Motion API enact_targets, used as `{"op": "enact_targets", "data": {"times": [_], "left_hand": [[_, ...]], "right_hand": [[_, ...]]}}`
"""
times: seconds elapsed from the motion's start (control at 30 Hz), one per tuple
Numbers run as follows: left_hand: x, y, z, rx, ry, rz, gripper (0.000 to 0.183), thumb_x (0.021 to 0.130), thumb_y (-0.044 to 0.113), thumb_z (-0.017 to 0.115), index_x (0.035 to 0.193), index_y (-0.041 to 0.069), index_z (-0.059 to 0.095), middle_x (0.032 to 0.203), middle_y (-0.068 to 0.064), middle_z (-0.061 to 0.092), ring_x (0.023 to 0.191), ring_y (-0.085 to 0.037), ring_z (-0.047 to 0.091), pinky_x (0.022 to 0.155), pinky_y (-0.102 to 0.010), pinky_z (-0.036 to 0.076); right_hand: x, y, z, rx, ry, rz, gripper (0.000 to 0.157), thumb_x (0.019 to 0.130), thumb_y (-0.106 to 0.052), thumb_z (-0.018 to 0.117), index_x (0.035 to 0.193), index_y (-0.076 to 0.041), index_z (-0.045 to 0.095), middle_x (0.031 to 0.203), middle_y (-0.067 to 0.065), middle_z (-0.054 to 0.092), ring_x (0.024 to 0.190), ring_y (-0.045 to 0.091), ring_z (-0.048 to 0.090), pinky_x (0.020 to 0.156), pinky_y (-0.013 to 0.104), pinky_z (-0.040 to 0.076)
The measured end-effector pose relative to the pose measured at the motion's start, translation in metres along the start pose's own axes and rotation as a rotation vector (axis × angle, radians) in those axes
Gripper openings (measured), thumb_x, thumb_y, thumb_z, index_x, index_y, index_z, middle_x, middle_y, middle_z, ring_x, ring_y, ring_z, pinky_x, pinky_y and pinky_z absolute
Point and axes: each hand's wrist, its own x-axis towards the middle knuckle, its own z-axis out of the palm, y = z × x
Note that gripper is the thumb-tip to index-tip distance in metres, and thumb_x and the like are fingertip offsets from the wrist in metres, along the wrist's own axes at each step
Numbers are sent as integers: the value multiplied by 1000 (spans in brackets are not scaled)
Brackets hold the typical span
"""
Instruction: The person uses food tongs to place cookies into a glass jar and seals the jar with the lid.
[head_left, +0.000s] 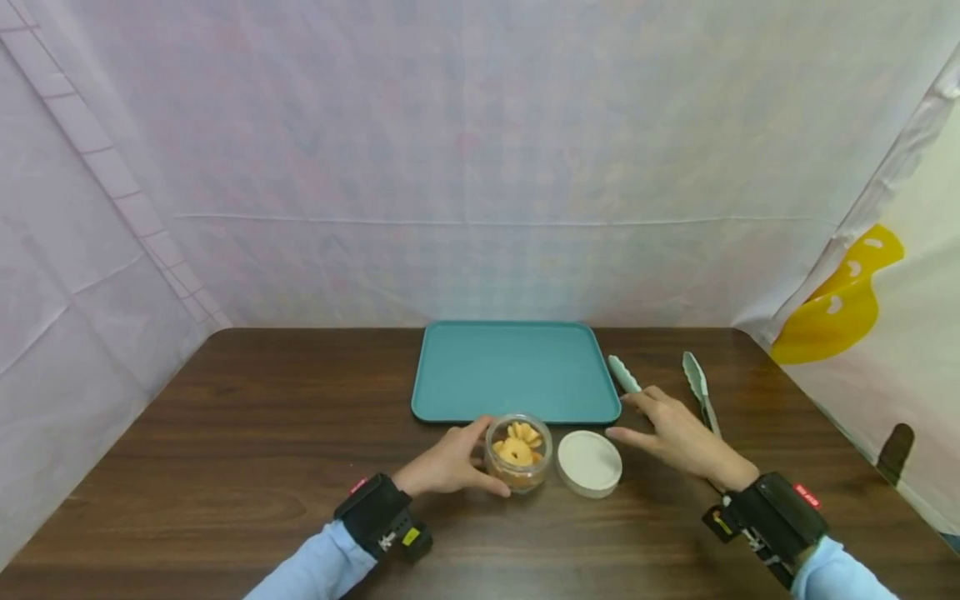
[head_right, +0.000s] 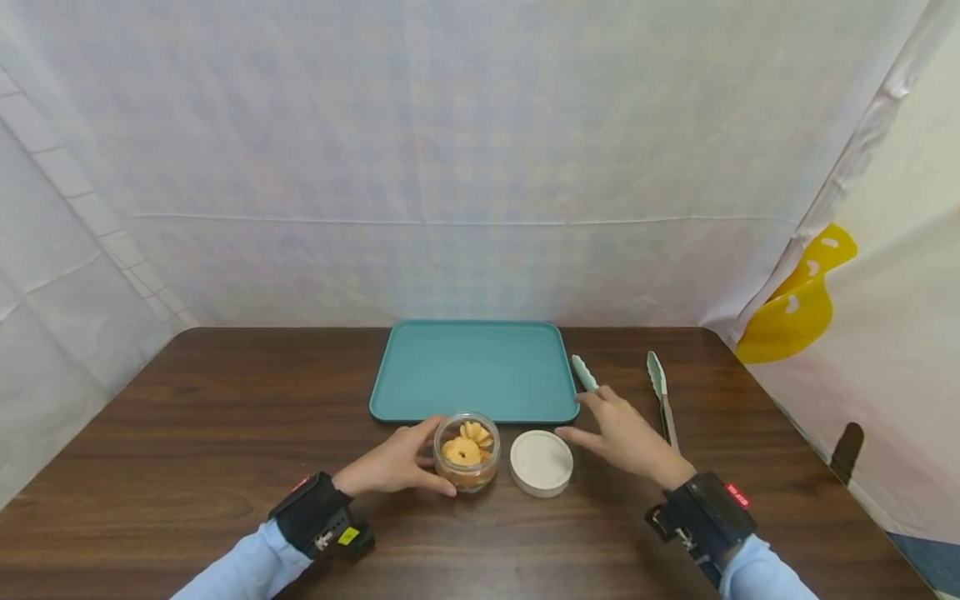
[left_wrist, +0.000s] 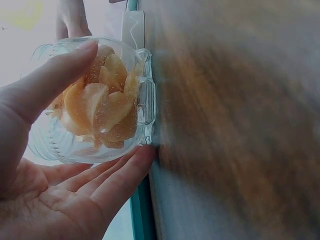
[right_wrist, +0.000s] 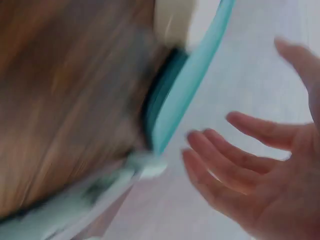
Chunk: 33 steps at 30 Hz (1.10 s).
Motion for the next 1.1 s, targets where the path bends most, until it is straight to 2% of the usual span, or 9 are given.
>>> {"op": "enact_targets", "data": {"times": [0.13, 0.27, 0.4, 0.5, 0.67, 0.73, 0.87, 1.0, 1.1], "left_hand": [[0, 0, 0, 3, 1, 2, 71, 69, 19, 76, 126, 2, 37, 125, -21, 48, 115, -34, 46, 90, -38, 53], [1, 0, 0, 9, 2, -1, 72, 68, 19, 76, 127, 3, 36, 125, -21, 48, 115, -33, 46, 90, -38, 53], [1, 0, 0, 12, 3, -8, 72, 68, 20, 76, 127, 4, 37, 125, -20, 49, 115, -31, 47, 89, -37, 53], [1, 0, 0, 10, 2, -11, 72, 68, 20, 76, 126, 4, 37, 124, -20, 49, 114, -31, 47, 89, -37, 53], [1, 1, 0, 12, 0, -3, 72, 68, 19, 76, 127, 4, 36, 124, -20, 49, 114, -32, 47, 89, -36, 53], [1, 1, 1, 13, 1, 6, 72, 68, 19, 76, 127, 3, 36, 124, -21, 49, 114, -33, 48, 89, -37, 54], [1, 2, 1, 21, 9, 0, 72, 68, 19, 76, 126, 3, 37, 123, -20, 50, 112, -32, 49, 88, -37, 54], [1, 3, 0, 32, 16, -11, 71, 67, 20, 77, 125, 4, 38, 123, -19, 51, 112, -31, 50, 88, -38, 54], [2, 2, 1, 41, 16, -12, 72, 67, 20, 77, 125, 4, 38, 124, -20, 50, 111, -30, 50, 88, -38, 54]], "right_hand": [[-3, -24, 11, 29, -152, -83, 78, 74, -56, 59, 119, 7, 48, 108, 26, 52, 88, 33, 56, 66, 44, 57], [-7, -39, 20, 55, -250, -48, 93, 63, -64, 63, 124, 4, 43, 109, 22, 49, 86, 29, 53, 56, 36, 54], [-7, -45, 29, 69, -294, -25, 103, 56, -61, 70, 129, 3, 38, 111, 22, 45, 90, 30, 50, 57, 36, 53], [-4, -46, 36, 48, -297, -47, 104, 56, -59, 71, 130, 4, 36, 115, 24, 44, 95, 33, 49, 63, 40, 54], [2, -49, 40, -8, -281, -79, 85, 63, -46, 74, 124, 5, 43, 109, 22, 50, 91, 29, 50, 61, 37, 55], [5, -50, 37, -7, -268, -71, 77, 65, -41, 74, 121, 4, 46, 104, 20, 52, 85, 27, 52, 58, 35, 54], [11, -53, 21, 30, -196, -57, 75, 66, -40, 73, 120, 5, 47, 101, 20, 54, 81, 25, 53, 55, 30, 53], [18, -59, 7, 50, -116, -102, 75, 68, -41, 72, 122, 4, 45, 101, 21, 55, 80, 25, 54, 54, 29, 54], [24, -69, 3, 73, -107, -177, 75, 68, -41, 71, 122, 3, 44, 104, 22, 56, 82, 25, 55, 55, 29, 54]]}}
